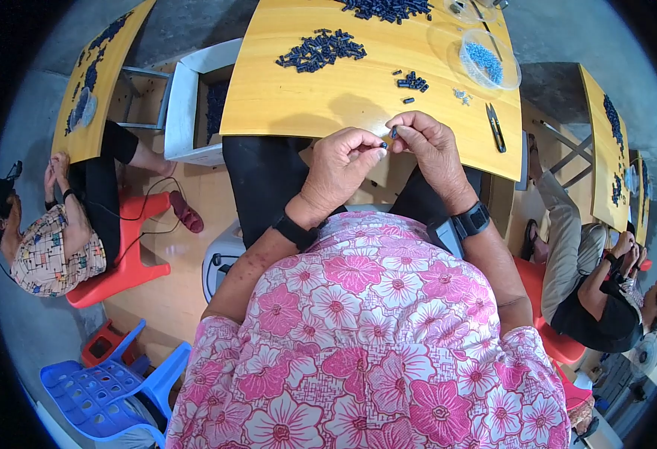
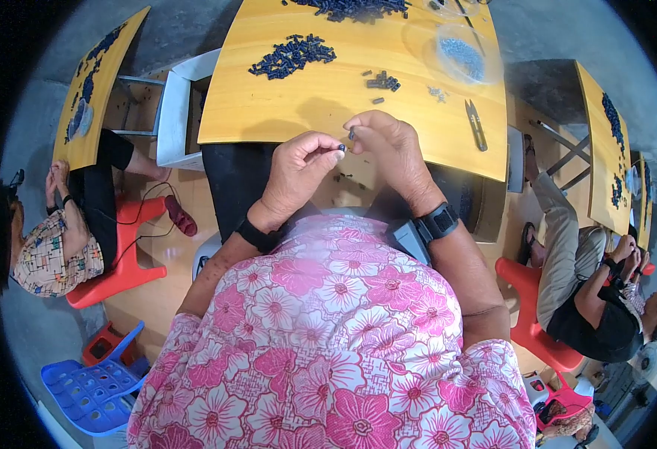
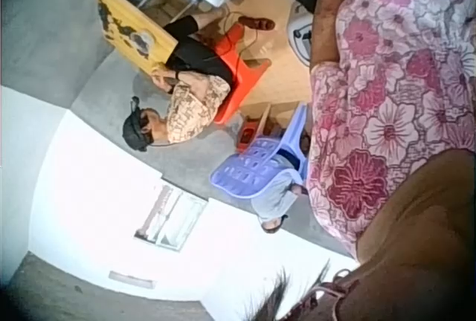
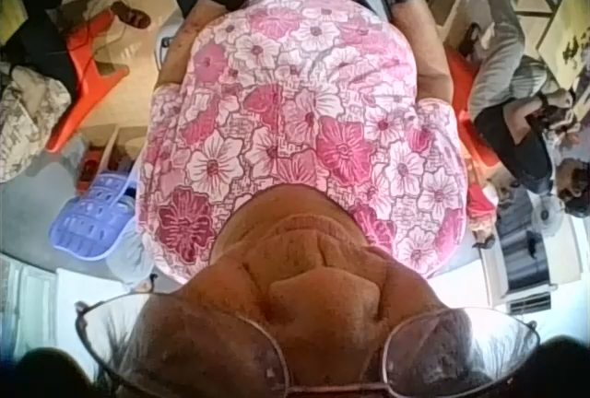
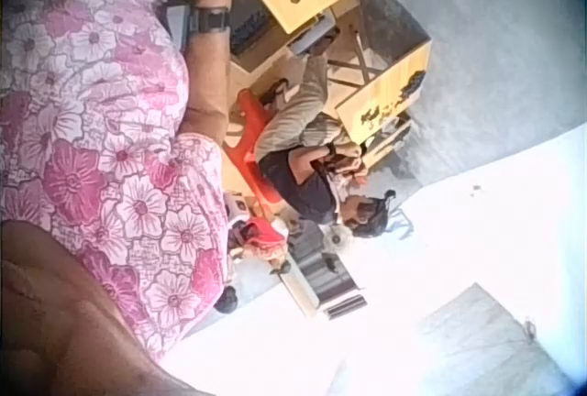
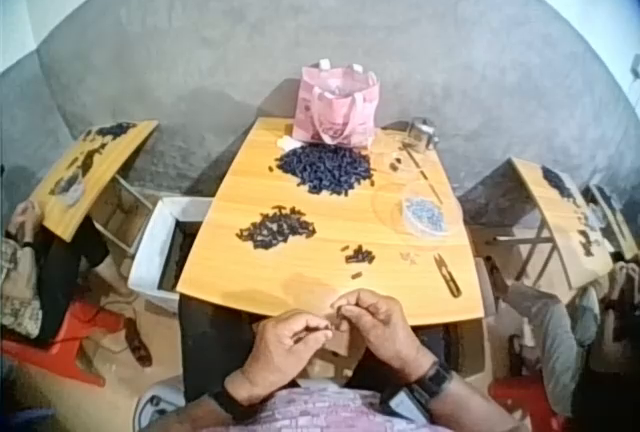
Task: Assembling small blue and black plastic components on a wooden work surface.
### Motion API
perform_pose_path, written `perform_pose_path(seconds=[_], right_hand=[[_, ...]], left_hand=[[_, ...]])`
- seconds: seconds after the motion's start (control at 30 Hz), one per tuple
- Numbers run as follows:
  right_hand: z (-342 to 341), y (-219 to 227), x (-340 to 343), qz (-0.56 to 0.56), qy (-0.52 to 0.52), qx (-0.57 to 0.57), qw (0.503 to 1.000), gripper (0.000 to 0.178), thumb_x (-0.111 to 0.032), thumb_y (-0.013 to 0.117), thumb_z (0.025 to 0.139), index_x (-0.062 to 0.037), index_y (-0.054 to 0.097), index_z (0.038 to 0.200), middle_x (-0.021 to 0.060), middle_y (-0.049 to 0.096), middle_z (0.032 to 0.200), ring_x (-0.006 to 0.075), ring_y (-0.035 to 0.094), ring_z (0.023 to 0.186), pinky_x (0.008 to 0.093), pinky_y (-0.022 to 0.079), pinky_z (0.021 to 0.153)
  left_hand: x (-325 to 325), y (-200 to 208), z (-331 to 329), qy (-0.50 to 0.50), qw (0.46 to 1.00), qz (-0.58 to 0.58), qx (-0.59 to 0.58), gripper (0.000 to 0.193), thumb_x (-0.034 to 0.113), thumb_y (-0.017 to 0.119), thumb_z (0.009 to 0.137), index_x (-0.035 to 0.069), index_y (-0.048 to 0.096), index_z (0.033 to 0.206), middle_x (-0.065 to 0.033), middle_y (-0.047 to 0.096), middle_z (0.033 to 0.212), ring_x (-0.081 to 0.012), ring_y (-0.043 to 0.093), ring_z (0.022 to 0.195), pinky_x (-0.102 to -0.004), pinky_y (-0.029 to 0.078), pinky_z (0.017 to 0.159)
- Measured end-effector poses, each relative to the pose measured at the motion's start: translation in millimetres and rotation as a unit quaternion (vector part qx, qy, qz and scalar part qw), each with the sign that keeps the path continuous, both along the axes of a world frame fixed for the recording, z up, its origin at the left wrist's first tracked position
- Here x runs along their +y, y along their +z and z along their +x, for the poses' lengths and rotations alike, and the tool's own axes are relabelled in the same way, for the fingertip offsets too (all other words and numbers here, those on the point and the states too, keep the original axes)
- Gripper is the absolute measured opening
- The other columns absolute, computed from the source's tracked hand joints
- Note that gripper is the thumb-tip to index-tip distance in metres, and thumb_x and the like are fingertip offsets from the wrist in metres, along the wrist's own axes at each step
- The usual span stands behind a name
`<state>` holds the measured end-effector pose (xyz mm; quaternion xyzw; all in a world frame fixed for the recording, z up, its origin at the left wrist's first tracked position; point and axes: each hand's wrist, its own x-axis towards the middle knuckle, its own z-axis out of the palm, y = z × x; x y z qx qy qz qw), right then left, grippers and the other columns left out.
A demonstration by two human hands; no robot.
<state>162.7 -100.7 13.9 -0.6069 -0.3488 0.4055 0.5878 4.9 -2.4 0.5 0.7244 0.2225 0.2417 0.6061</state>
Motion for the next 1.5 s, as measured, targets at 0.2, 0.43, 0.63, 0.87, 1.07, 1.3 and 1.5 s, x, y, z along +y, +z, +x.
perform_pose_path(seconds=[0.2,0.43,0.63,0.87,1.07,1.3,1.5], right_hand=[[-4,5,0,-0.001,0.031,-0.051,0.998,0.013,-0.006,0.052,0.096,0.0012,0.061,0.102,-0.0003,0.059,0.080,0.0075,0.057,0.073,0.0219,0.048,0.071],[-8,5,1,0.002,0.018,-0.066,0.998,0.012,-0.006,0.056,0.092,0.0002,0.065,0.097,0.0019,0.060,0.075,0.0085,0.057,0.070,0.0232,0.049,0.069],[-10,6,2,0.011,0.020,-0.126,0.992,0.011,-0.005,0.057,0.091,-0.0002,0.064,0.097,0.0039,0.060,0.076,0.0095,0.059,0.068,0.0239,0.049,0.067],[-9,9,2,0.000,0.022,-0.221,0.975,0.011,-0.005,0.059,0.088,-0.0016,0.063,0.098,0.0086,0.061,0.082,0.0139,0.064,0.068,0.0271,0.052,0.065],[-7,11,2,0.007,0.030,-0.288,0.957,0.012,-0.004,0.060,0.086,-0.0039,0.062,0.098,0.0098,0.060,0.085,0.0181,0.064,0.067,0.0292,0.053,0.065],[-6,13,3,-0.012,0.046,-0.361,0.931,0.020,0.000,0.061,0.081,-0.0054,0.061,0.100,0.0111,0.059,0.087,0.0242,0.063,0.072,0.0334,0.052,0.069],[-5,10,5,0.014,0.061,-0.430,0.901,0.030,0.004,0.062,0.073,-0.0066,0.061,0.101,0.0122,0.061,0.091,0.0317,0.062,0.086,0.0367,0.052,0.074]], left_hand=[[0,-4,0,-0.023,0.996,-0.084,-0.006,0.012,0.003,0.063,0.089,-0.004,0.064,0.098,-0.0033,0.066,0.090,-0.0062,0.060,0.082,-0.0212,0.050,0.075],[-1,-5,-1,-0.023,0.993,-0.114,-0.015,0.012,0.004,0.062,0.089,-0.003,0.064,0.099,-0.0032,0.066,0.091,-0.0063,0.060,0.084,-0.0215,0.050,0.076],[-2,-1,-1,-0.024,0.992,-0.125,-0.020,0.012,0.003,0.062,0.090,-0.003,0.064,0.099,-0.0026,0.066,0.092,-0.0066,0.060,0.087,-0.0218,0.050,0.078],[-1,-6,-1,-0.026,0.993,-0.116,-0.014,0.011,0.002,0.062,0.090,-0.003,0.064,0.099,-0.0033,0.066,0.093,-0.0071,0.060,0.087,-0.0218,0.050,0.079],[0,-6,0,-0.021,0.994,-0.105,-0.001,0.011,0.003,0.063,0.089,-0.003,0.064,0.098,-0.0030,0.066,0.091,-0.0064,0.060,0.085,-0.0214,0.050,0.078],[-1,-3,1,-0.013,0.994,-0.106,0.005,0.011,0.004,0.064,0.088,-0.003,0.065,0.097,-0.0023,0.066,0.088,-0.0053,0.060,0.081,-0.0206,0.050,0.076],[-2,-3,2,0.009,0.997,-0.082,0.008,0.009,0.004,0.065,0.088,-0.003,0.066,0.093,-0.0011,0.066,0.085,-0.0039,0.058,0.077,-0.0196,0.049,0.071]])
